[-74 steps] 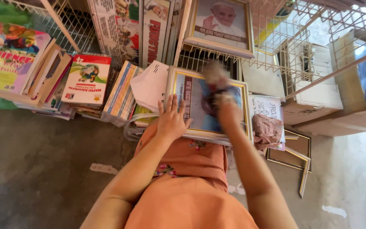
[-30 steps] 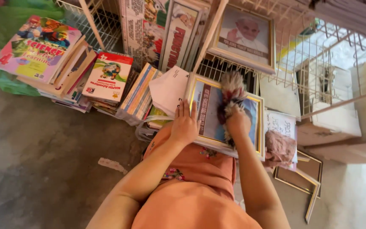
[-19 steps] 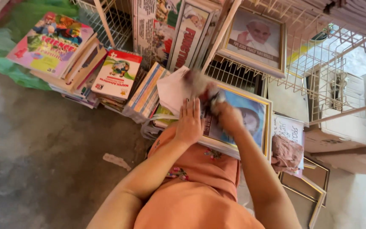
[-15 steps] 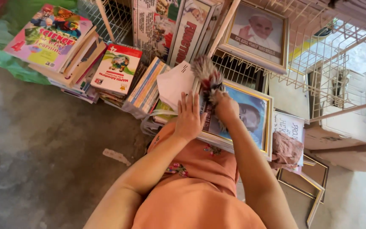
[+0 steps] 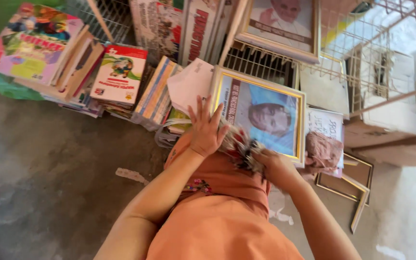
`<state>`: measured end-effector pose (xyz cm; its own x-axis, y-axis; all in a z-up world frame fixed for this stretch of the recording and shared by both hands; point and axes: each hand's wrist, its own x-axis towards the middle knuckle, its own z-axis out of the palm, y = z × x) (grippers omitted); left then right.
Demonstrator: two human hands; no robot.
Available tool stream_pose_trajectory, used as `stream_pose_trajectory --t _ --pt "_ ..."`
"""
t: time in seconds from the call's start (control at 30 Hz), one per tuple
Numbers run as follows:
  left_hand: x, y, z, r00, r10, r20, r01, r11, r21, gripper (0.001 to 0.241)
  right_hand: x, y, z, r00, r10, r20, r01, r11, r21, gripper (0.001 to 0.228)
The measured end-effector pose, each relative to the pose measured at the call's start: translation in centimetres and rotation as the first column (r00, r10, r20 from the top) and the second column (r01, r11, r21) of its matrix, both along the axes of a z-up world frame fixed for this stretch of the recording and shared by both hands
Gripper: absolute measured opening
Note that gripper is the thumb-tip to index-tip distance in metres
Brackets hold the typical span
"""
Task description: Sorting through and dusting a pile of books and framed pictures on the floor
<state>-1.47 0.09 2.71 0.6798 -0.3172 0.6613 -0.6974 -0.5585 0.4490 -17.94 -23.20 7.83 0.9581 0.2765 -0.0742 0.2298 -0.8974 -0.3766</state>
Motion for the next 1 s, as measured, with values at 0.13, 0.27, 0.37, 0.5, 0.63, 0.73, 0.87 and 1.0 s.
stream_pose_trajectory --t 0.13,0.27,0.37,0.5,0.63,0.73,0.87,1.0 --pt "0.4 -0.9 -0.5 0.994 0.059 -0.097 -0.039 0.98 0.195 0.06 -8.3 -3.3 -1.7 0.942 -0.309 0.129 0.331 0.919 -0.214 0.053" --pt "0.5 -1.1 -0.5 0.985 0.08 -0.154 -0.026 0.947 0.321 0.055 -17.2 -11.3 -5.2 0.789 -0.583 0.195 0.557 0.544 -0.627 0.065" --pt "0.5 -1.2 -0.7 0.981 0.086 -0.173 -0.026 0.945 0.325 0.056 -16.9 -10.5 -2.0 0.568 -0.741 0.358 0.74 0.268 -0.617 0.096" --pt "0.3 -1.2 -0.3 0.985 0.093 -0.144 -0.053 0.964 0.26 0.058 -9.9 -1.6 -2.3 0.561 -0.779 0.28 0.816 0.463 -0.347 0.028" --pt "0.7 -1.0 -1.6 0.99 0.096 -0.099 -0.081 0.987 0.138 0.075 0.0 7.9 -3.8 0.861 -0.255 0.44 0.399 0.876 -0.273 0.049" --pt "1.0 -0.9 -2.3 0.988 0.128 -0.085 -0.116 0.984 0.134 0.087 4.2 9.1 -6.2 0.87 -0.173 0.462 0.304 0.925 -0.227 0.057" --pt "0.5 -1.1 -0.7 0.975 0.215 -0.065 -0.186 0.935 0.304 0.087 4.6 5.9 -2.9 0.891 -0.442 0.105 0.441 0.786 -0.434 0.024" --pt "0.8 -1.6 -2.2 0.952 0.264 -0.152 -0.197 0.915 0.353 0.075 -2.4 -9.8 -12.9 0.867 -0.498 0.017 0.287 0.472 -0.833 0.019"
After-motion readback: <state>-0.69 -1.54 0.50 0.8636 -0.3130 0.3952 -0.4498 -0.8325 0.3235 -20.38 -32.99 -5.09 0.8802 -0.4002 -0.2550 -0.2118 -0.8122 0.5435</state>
